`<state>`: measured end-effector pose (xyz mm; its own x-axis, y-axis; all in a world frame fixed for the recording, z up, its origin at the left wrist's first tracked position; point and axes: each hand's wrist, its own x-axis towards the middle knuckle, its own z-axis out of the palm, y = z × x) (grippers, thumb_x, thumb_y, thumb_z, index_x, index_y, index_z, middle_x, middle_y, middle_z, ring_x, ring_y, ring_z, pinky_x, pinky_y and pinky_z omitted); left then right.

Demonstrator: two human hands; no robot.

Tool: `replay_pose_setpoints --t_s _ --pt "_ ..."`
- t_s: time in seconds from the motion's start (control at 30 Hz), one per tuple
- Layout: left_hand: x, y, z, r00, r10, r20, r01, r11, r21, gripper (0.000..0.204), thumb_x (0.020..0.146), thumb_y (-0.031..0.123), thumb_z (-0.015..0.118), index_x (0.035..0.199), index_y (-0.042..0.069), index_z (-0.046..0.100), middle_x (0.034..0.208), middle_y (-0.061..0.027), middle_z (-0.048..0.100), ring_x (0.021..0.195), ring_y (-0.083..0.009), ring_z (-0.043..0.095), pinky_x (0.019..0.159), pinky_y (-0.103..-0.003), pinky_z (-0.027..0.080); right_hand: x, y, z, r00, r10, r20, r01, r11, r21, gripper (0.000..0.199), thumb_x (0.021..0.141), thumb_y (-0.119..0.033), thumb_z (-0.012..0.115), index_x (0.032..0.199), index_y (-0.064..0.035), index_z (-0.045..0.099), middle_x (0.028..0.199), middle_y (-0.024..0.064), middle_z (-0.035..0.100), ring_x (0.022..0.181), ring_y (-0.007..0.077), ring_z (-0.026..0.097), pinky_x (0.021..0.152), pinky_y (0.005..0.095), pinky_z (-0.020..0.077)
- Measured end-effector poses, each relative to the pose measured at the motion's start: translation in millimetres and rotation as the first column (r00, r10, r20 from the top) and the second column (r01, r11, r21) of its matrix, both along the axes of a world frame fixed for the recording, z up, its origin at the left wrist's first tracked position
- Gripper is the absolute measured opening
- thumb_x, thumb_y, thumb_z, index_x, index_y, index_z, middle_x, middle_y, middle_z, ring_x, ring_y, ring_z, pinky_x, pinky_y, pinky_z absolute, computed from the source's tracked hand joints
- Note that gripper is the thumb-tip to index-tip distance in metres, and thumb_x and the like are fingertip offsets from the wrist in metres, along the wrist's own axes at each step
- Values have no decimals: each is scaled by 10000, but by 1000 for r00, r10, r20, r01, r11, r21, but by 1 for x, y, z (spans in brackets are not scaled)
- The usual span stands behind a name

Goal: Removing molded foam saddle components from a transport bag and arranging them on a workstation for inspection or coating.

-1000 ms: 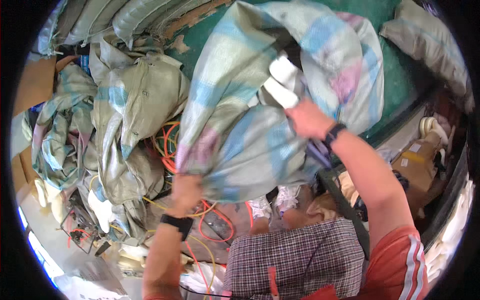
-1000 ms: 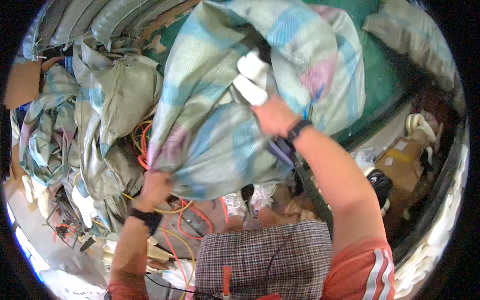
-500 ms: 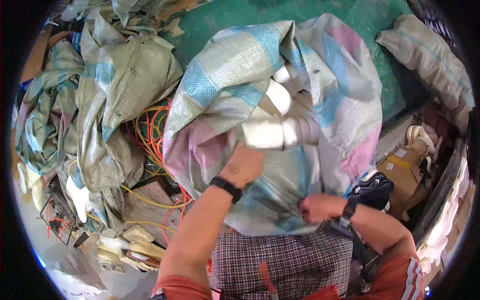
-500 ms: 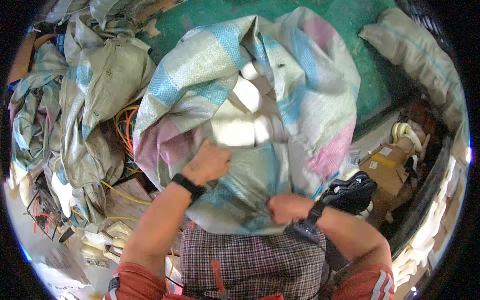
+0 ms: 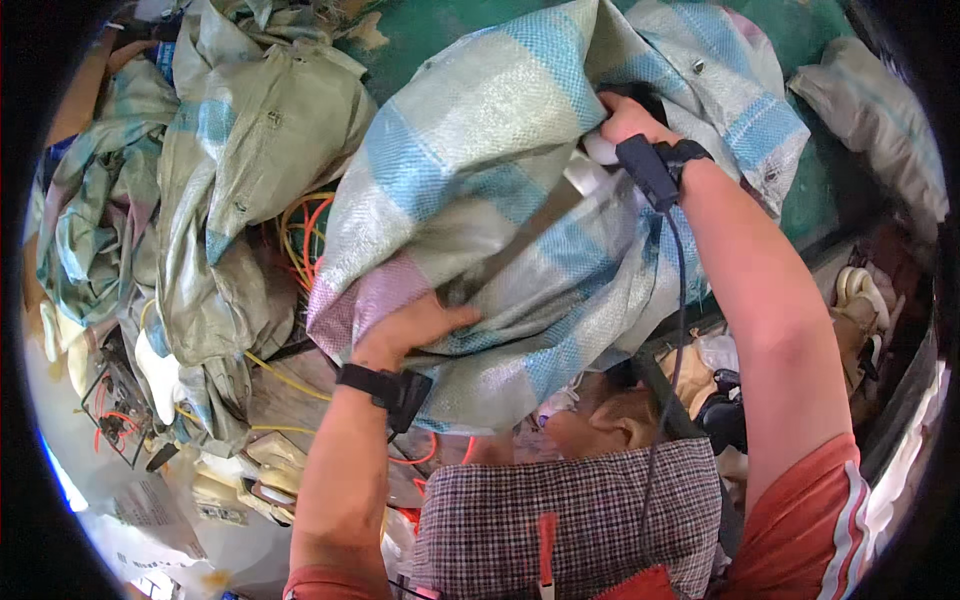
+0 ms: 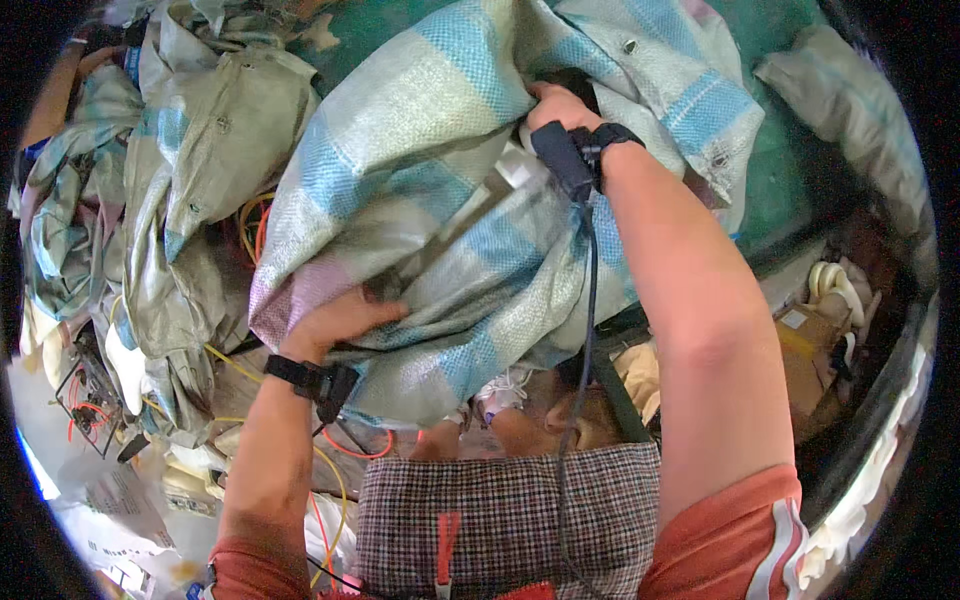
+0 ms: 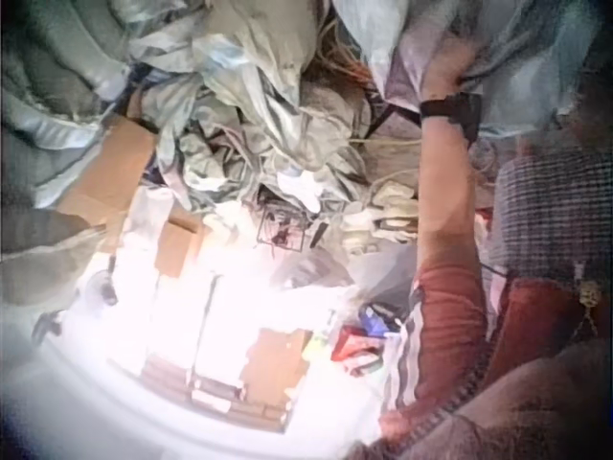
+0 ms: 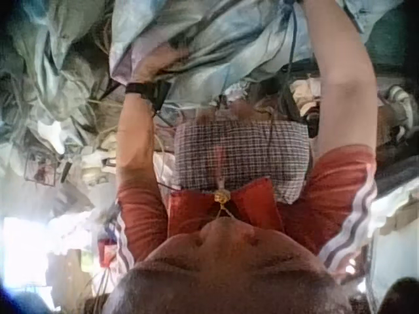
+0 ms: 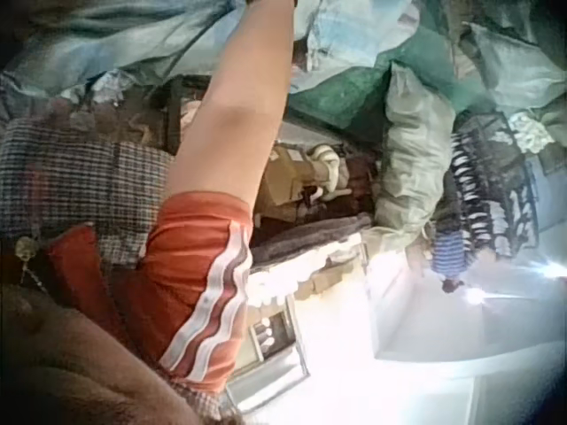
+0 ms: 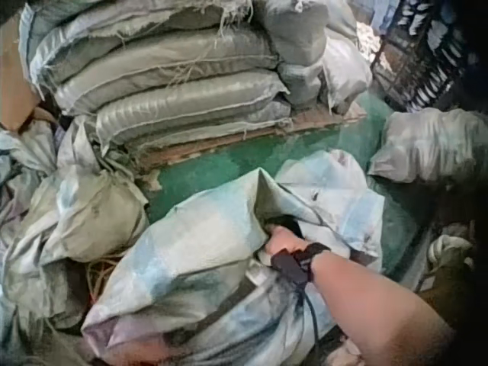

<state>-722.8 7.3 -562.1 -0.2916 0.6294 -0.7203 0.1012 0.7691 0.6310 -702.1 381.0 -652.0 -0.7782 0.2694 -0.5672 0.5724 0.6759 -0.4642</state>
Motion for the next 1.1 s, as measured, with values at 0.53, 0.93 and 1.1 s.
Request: replay_pose_setpoints --t_s 0.53,0.93,1.1 --pt "-63 116 -87 439 851 286 -880 472 -52 218 806 105 632 986 -9 584 884 -101 620 736 -198 587 684 -309 483 53 -24 36 854 504 -132 -498 864 79 729 581 -239 773 1256 -119 524 1225 108 487 1114 335 434 950 394 413" --pt "-67 120 -165 642 434 -633 -539 842 30 556 700 215 666 1102 -130 495 1106 -330 562 1025 -421 566 919 -413 438 100 -13 45 941 264 -213 -281 959 -48 679 589 -133 803 1208 -91 528 1274 113 488 1219 329 399 1039 393 373" --pt "-79 129 -185 654 341 -675 -585 795 -164 479 670 275 714 973 -85 625 1012 -280 631 969 -387 603 882 -393 463 144 8 38 947 143 -288 -175 981 -88 680 556 -108 826 1176 -102 549 1280 114 475 1214 340 402 1030 399 374"
